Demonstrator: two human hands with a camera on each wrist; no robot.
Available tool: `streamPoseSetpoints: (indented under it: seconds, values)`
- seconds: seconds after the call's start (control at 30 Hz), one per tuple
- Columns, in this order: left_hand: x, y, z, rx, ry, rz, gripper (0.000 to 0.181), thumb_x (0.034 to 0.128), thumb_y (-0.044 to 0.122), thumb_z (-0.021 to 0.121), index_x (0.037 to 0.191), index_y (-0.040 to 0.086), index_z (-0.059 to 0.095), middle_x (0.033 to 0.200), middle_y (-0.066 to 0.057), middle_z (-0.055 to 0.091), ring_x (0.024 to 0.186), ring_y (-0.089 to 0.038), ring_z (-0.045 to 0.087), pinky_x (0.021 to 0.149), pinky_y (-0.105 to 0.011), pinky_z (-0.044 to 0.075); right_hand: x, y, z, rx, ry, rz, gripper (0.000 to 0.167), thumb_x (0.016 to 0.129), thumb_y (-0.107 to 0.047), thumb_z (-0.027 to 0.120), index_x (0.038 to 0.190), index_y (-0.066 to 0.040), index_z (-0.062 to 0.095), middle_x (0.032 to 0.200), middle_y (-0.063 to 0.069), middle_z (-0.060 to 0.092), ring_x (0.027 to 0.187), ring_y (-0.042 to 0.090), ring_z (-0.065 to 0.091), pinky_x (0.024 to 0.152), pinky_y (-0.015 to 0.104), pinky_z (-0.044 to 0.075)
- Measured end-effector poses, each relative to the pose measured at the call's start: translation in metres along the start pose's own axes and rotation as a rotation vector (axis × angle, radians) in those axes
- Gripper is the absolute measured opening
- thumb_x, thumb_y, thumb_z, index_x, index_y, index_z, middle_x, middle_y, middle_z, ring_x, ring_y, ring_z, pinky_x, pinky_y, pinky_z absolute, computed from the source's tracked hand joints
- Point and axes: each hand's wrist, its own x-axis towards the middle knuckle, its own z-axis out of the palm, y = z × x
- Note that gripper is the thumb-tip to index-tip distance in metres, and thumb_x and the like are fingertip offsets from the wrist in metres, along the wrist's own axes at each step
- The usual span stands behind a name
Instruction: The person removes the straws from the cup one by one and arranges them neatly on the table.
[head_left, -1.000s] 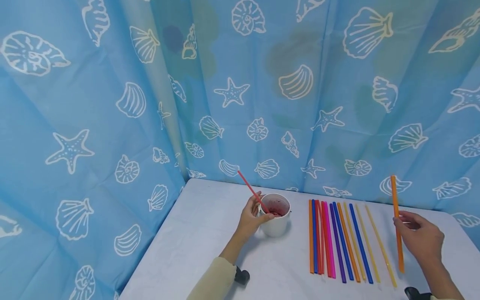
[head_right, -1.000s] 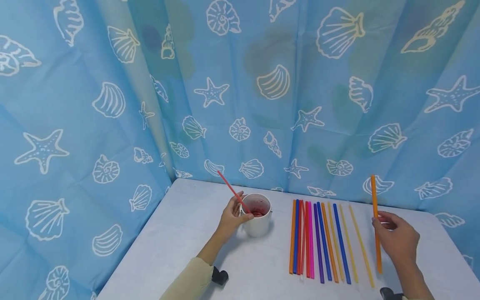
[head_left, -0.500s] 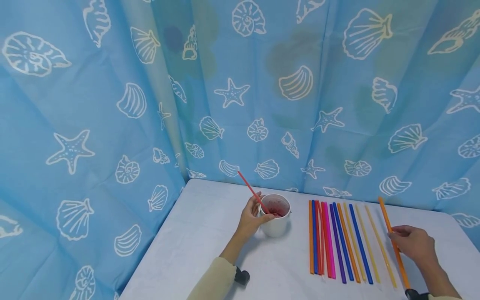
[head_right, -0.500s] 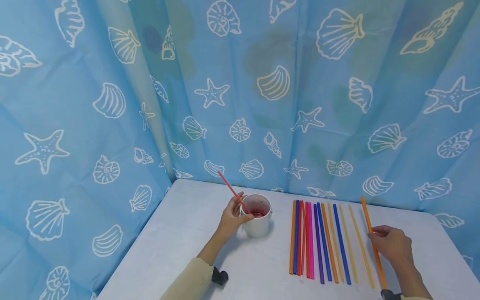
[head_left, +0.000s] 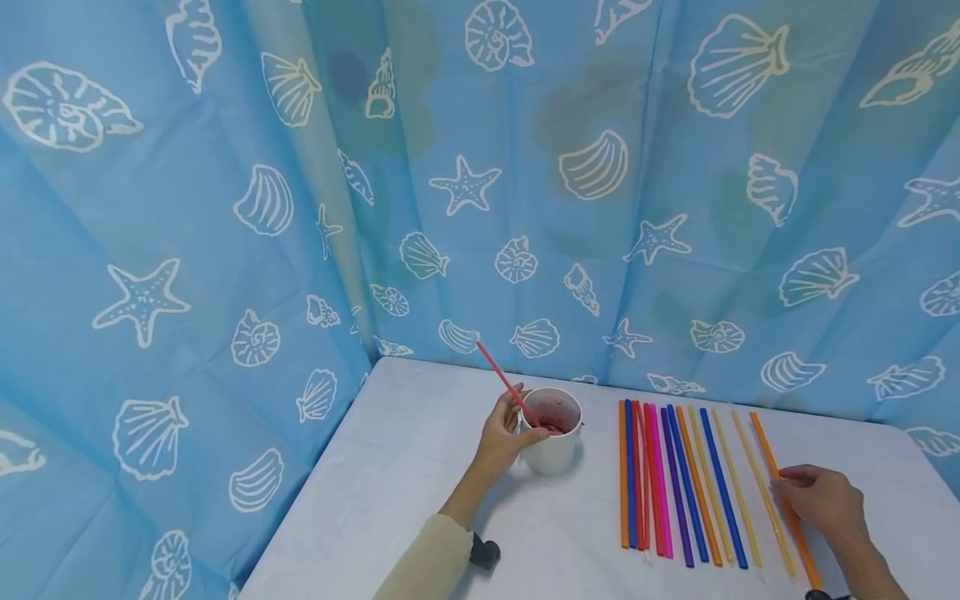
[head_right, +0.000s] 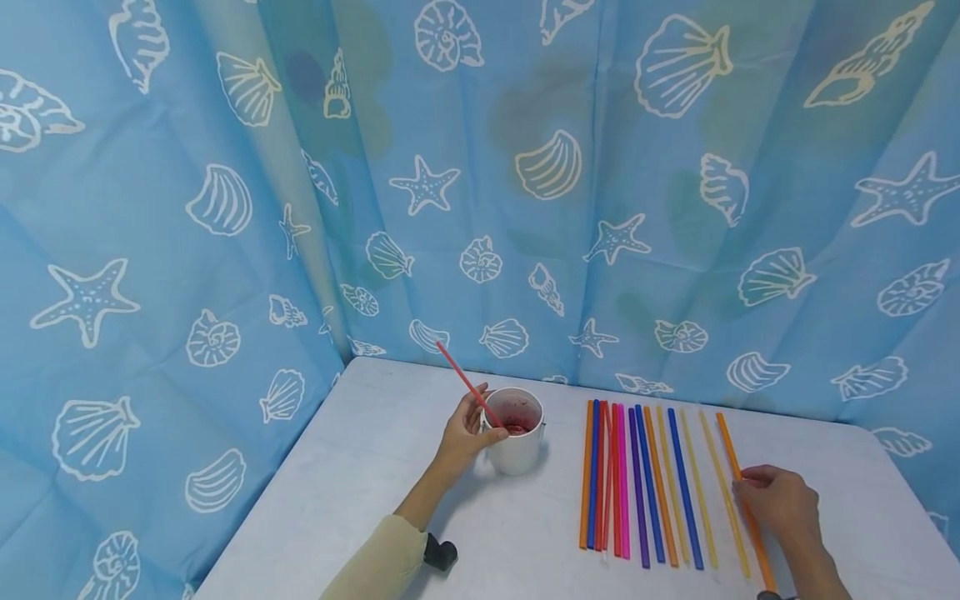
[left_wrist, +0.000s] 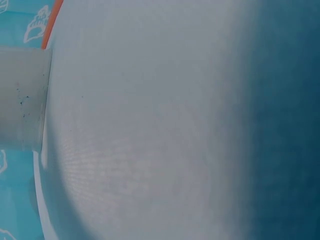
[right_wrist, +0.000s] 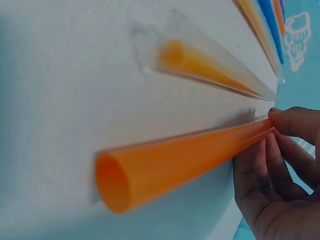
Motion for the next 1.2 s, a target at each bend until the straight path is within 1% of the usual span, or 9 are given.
streamPoseSetpoints:
  seconds: [0.13, 0.3, 0.4, 0.5, 0.67, 0.83, 1.03, 1.1, 1.2]
  values:
    - [0.000, 0.001, 0.000, 0.003, 0.000, 0.002, 0.074, 0.0825, 0.014, 0.079, 0.145, 0.026, 0.041, 0.147, 0.003, 0.046, 0.140, -0.013, 0.035, 0.111, -0.030, 0.030, 0.003, 0.001, 0.003, -0.009, 0.004, -0.003, 0.042, 0.085, -0.015, 0.070, 0.112, 0.015, 0.058, 0.096, 0.028, 0.063, 0.084, 0.034, 0.058, 0.073, 0.050, 0.051]
    - [0.001, 0.003, 0.000, -0.006, 0.001, 0.008, 0.077, 0.0799, 0.024, 0.082, 0.145, 0.025, 0.041, 0.147, 0.002, 0.046, 0.140, -0.014, 0.035, 0.111, -0.030, 0.030, 0.002, -0.005, 0.006, -0.029, 0.027, -0.018, 0.041, 0.085, -0.016, 0.070, 0.111, 0.014, 0.059, 0.095, 0.027, 0.063, 0.084, 0.034, 0.058, 0.074, 0.051, 0.050]
    - [0.001, 0.003, 0.001, -0.010, 0.003, 0.002, 0.075, 0.0811, 0.021, 0.081, 0.145, 0.026, 0.042, 0.148, -0.001, 0.045, 0.140, -0.015, 0.035, 0.112, -0.031, 0.030, 0.000, -0.009, 0.007, -0.034, 0.044, -0.025, 0.040, 0.085, -0.015, 0.070, 0.111, 0.013, 0.060, 0.095, 0.027, 0.063, 0.084, 0.035, 0.058, 0.074, 0.051, 0.049]
    - [0.001, 0.003, 0.001, -0.008, 0.007, -0.007, 0.074, 0.0823, 0.015, 0.080, 0.145, 0.028, 0.042, 0.149, -0.005, 0.044, 0.140, -0.013, 0.035, 0.112, -0.031, 0.030, -0.002, -0.011, 0.009, -0.025, 0.033, -0.016, 0.040, 0.086, -0.016, 0.069, 0.112, 0.013, 0.059, 0.097, 0.028, 0.063, 0.087, 0.036, 0.058, 0.077, 0.053, 0.049]
    - [0.001, 0.001, 0.002, -0.005, 0.010, -0.004, 0.073, 0.0833, 0.011, 0.078, 0.145, 0.028, 0.042, 0.148, -0.003, 0.045, 0.140, -0.013, 0.035, 0.112, -0.032, 0.030, -0.005, -0.014, 0.013, -0.010, 0.022, -0.020, 0.040, 0.088, -0.016, 0.069, 0.113, 0.013, 0.059, 0.098, 0.028, 0.062, 0.088, 0.037, 0.057, 0.078, 0.054, 0.049]
    - [0.001, -0.001, 0.001, 0.003, 0.012, -0.009, 0.075, 0.0818, 0.016, 0.080, 0.145, 0.027, 0.041, 0.147, 0.000, 0.046, 0.139, -0.012, 0.035, 0.112, -0.031, 0.029, -0.005, -0.017, 0.014, -0.016, 0.032, -0.048, 0.037, 0.088, -0.015, 0.069, 0.110, 0.014, 0.060, 0.094, 0.026, 0.063, 0.081, 0.032, 0.058, 0.071, 0.048, 0.051]
    - [0.000, -0.003, 0.000, 0.013, 0.017, -0.033, 0.079, 0.0790, 0.020, 0.083, 0.146, 0.028, 0.040, 0.147, 0.003, 0.046, 0.140, -0.012, 0.034, 0.113, -0.032, 0.028, -0.003, -0.023, 0.014, -0.045, 0.016, -0.076, 0.038, 0.089, -0.018, 0.068, 0.108, 0.014, 0.061, 0.092, 0.025, 0.064, 0.082, 0.033, 0.059, 0.073, 0.050, 0.050]
    - [0.000, -0.001, 0.000, 0.007, 0.013, -0.041, 0.080, 0.0789, 0.019, 0.083, 0.146, 0.027, 0.040, 0.149, 0.001, 0.045, 0.140, -0.014, 0.034, 0.113, -0.032, 0.028, -0.001, -0.024, 0.014, -0.051, 0.019, -0.087, 0.037, 0.089, -0.018, 0.068, 0.107, 0.013, 0.061, 0.091, 0.024, 0.064, 0.080, 0.032, 0.059, 0.073, 0.050, 0.050]
    - [-0.003, 0.011, 0.000, 0.000, 0.002, -0.044, 0.079, 0.0793, 0.020, 0.083, 0.146, 0.024, 0.040, 0.149, -0.003, 0.044, 0.141, -0.015, 0.034, 0.113, -0.032, 0.029, -0.001, -0.025, 0.015, -0.053, 0.023, -0.089, 0.035, 0.090, -0.018, 0.067, 0.106, 0.012, 0.062, 0.090, 0.023, 0.065, 0.078, 0.030, 0.059, 0.073, 0.048, 0.050]
